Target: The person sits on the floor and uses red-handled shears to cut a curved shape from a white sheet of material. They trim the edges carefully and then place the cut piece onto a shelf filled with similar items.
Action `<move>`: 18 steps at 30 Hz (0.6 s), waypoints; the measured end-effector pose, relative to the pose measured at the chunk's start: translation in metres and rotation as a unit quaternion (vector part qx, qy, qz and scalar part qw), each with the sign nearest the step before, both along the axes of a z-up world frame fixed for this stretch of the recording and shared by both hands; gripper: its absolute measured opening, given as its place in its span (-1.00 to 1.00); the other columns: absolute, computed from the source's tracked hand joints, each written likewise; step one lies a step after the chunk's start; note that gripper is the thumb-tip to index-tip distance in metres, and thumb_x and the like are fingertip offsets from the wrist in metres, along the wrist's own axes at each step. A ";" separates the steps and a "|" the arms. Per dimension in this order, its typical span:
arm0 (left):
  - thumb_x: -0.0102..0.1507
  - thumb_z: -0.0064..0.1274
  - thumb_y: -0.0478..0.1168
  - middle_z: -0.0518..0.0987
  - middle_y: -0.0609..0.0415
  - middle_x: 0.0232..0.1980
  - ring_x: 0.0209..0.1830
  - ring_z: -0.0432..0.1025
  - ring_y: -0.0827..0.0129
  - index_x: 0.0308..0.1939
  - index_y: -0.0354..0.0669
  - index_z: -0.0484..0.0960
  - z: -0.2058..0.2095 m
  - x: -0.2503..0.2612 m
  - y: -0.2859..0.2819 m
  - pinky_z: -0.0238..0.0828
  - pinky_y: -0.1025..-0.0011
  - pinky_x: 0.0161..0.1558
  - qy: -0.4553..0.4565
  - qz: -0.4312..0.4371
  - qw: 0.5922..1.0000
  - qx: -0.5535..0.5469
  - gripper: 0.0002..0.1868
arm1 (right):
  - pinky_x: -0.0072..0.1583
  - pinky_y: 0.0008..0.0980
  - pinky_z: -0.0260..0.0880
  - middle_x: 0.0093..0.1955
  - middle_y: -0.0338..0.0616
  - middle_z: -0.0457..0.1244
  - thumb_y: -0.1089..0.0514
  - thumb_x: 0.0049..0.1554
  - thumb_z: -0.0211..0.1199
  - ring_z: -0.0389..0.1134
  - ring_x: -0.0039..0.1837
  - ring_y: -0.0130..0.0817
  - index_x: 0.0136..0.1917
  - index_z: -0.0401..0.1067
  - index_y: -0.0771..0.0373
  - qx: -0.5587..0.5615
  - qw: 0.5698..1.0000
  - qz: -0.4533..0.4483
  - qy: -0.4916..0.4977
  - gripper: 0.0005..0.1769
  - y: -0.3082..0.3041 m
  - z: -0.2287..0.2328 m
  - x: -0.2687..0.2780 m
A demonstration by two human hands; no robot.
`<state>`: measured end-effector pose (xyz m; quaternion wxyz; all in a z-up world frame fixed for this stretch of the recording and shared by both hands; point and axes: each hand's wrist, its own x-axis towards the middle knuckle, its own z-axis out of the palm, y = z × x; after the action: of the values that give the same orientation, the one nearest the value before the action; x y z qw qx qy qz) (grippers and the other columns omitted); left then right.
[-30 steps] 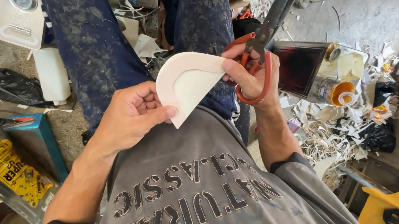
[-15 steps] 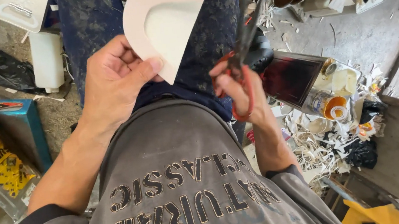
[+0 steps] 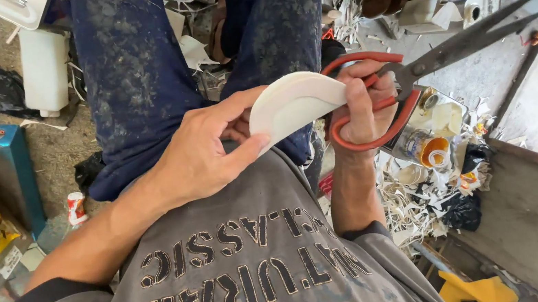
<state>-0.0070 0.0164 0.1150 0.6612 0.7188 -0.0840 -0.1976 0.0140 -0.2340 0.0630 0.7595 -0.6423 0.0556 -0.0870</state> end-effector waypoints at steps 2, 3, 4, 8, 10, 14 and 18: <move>0.27 0.06 -0.21 0.66 0.19 -0.06 -0.24 0.48 0.48 0.40 -0.04 0.44 0.004 0.003 0.005 0.56 0.52 -0.13 0.046 -0.032 0.998 -0.006 -0.42 | 0.15 -0.35 0.28 -0.21 -0.21 0.25 0.01 0.20 0.18 0.28 -0.07 -0.37 -0.03 0.35 0.23 -0.168 0.985 -0.023 -0.027 -0.75 0.006 0.007 -0.002; 0.27 0.06 -0.21 0.66 0.19 -0.06 -0.24 0.48 0.48 0.40 -0.04 0.44 0.003 0.001 0.007 0.56 0.52 -0.13 0.047 -0.030 0.998 -0.007 -0.42 | 0.15 -0.35 0.28 -0.21 -0.21 0.25 0.01 0.20 0.18 0.28 -0.07 -0.37 -0.03 0.35 0.23 -0.168 0.985 -0.021 -0.026 -0.75 0.003 0.002 -0.003; 0.28 0.06 -0.23 0.67 0.18 -0.01 -0.22 0.48 0.49 0.41 -0.07 0.43 0.003 0.001 0.008 0.57 0.51 -0.12 0.044 -0.030 0.998 -0.025 -0.42 | 0.11 -0.38 0.32 -0.24 -0.25 0.27 0.04 0.20 0.20 0.29 -0.11 -0.41 -0.04 0.39 0.26 -0.177 0.984 -0.021 -0.025 -0.77 0.000 -0.002 -0.005; 0.28 0.11 -0.26 0.66 0.18 -0.03 -0.19 0.47 0.52 0.39 -0.11 0.45 -0.002 -0.003 0.010 0.56 0.55 -0.11 0.066 -0.024 0.995 -0.068 -0.44 | 0.03 -0.29 0.40 -0.26 -0.21 0.29 0.00 0.21 0.26 0.33 -0.15 -0.32 -0.11 0.41 0.24 -0.187 0.982 0.013 -0.035 -0.75 -0.010 -0.007 -0.005; 0.26 0.14 -0.25 0.67 0.20 -0.04 -0.16 0.51 0.52 0.35 -0.08 0.48 -0.004 -0.004 0.010 0.57 0.55 -0.08 0.090 -0.022 0.993 -0.072 -0.46 | 0.00 -0.34 0.36 -0.26 -0.20 0.27 0.03 0.22 0.26 0.30 -0.18 -0.33 -0.10 0.39 0.22 -0.160 0.986 0.032 -0.024 -0.78 -0.011 -0.003 -0.006; 0.25 0.21 -0.25 0.68 0.17 -0.01 -0.10 0.57 0.51 0.27 -0.10 0.51 -0.012 -0.006 0.010 0.62 0.54 0.01 0.123 0.001 0.987 -0.107 -0.51 | -0.02 -0.28 0.36 -0.12 -0.21 0.23 0.00 0.28 0.24 0.28 -0.13 -0.20 -0.09 0.34 0.22 -0.006 0.995 0.064 -0.079 -0.74 -0.008 -0.009 -0.003; 0.22 0.24 -0.32 0.64 0.02 0.08 -0.06 0.56 0.43 0.31 -0.23 0.45 -0.016 -0.007 0.010 0.66 0.48 0.04 0.151 0.042 0.972 -0.174 -0.43 | 0.27 -0.09 0.33 0.06 -0.12 0.29 -0.14 0.39 0.05 0.34 0.02 -0.16 0.21 0.33 0.23 0.013 0.993 0.075 -0.094 -0.61 -0.007 0.000 0.003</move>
<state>-0.0139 0.0264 0.0988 0.7886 0.5576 0.0141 -0.2588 0.0170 -0.2408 0.0635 0.7738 -0.6240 -0.0630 -0.0887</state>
